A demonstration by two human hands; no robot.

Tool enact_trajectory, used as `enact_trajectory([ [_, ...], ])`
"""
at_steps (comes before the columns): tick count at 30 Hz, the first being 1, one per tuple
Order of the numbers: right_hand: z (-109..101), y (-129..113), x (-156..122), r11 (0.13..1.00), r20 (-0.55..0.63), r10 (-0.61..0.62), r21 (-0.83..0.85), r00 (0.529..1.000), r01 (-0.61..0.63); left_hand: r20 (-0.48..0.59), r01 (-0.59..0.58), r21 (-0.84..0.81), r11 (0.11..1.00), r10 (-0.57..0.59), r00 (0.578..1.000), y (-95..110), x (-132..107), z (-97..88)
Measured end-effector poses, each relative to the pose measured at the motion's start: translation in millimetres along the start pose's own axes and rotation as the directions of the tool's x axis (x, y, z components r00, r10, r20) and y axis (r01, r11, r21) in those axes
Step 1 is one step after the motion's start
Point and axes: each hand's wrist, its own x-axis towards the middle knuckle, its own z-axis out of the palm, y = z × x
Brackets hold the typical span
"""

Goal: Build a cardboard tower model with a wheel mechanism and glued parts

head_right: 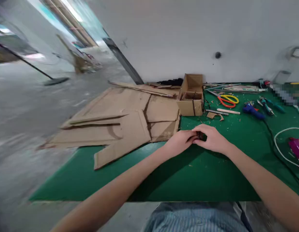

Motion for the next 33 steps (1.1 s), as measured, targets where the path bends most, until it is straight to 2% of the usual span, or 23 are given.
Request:
enact_trajectory([
  [6,-1.4,0.6,0.2,0.999,-0.042,-0.043,0.025,0.998,0.044,-0.052,0.056,0.116,0.992,-0.05,0.997,1.8,-1.1,-2.9],
  [9,-0.6,2.7,-0.5,0.998,-0.083,-0.056,0.009,0.995,0.057,-0.059,0.027,0.175,0.984,-0.017,0.998,5.5,-3.7,-3.4],
  [12,0.1,2.4,-1.1,0.999,-0.081,-0.039,0.006,0.996,0.04,-0.016,-0.021,0.197,0.98,0.025,1.0,8.1,-6.1,-8.4],
  [15,1.2,-0.1,-1.3,1.0,-0.073,-0.025,-0.008,0.997,0.025,0.022,-0.036,0.117,0.993,0.033,0.999,7.9,-6.7,-15.4],
  [19,1.5,-3.3,-1.4,0.999,-0.071,-0.036,-0.031,0.997,0.033,0.077,-0.028,-0.07,0.997,0.034,0.996,4.0,-4.9,-22.6],
  [23,0.5,-4.6,-2.5,0.995,-0.054,-0.079,-0.069,0.995,0.075,0.164,-0.008,-0.248,0.969,0.051,0.985,-1.8,-2.1,-27.0],
  [27,1.1,-6.4,-3.4,0.986,-0.028,-0.126,-0.11,0.992,0.122,0.231,0.017,-0.351,0.936,0.069,0.971,-8.3,0.7,-29.6],
  [31,-2.3,-8.5,-3.3,0.979,-0.01,-0.169,-0.117,0.986,0.166,0.326,0.1,-0.431,0.897,0.052,0.944,-14.8,0.6,-35.4],
  [33,-7.9,-6.7,-2.9,0.98,-0.048,-0.175,-0.107,0.983,0.169,0.368,0.179,-0.437,0.882,-0.006,0.93,-17.4,-1.8,-41.5],
])
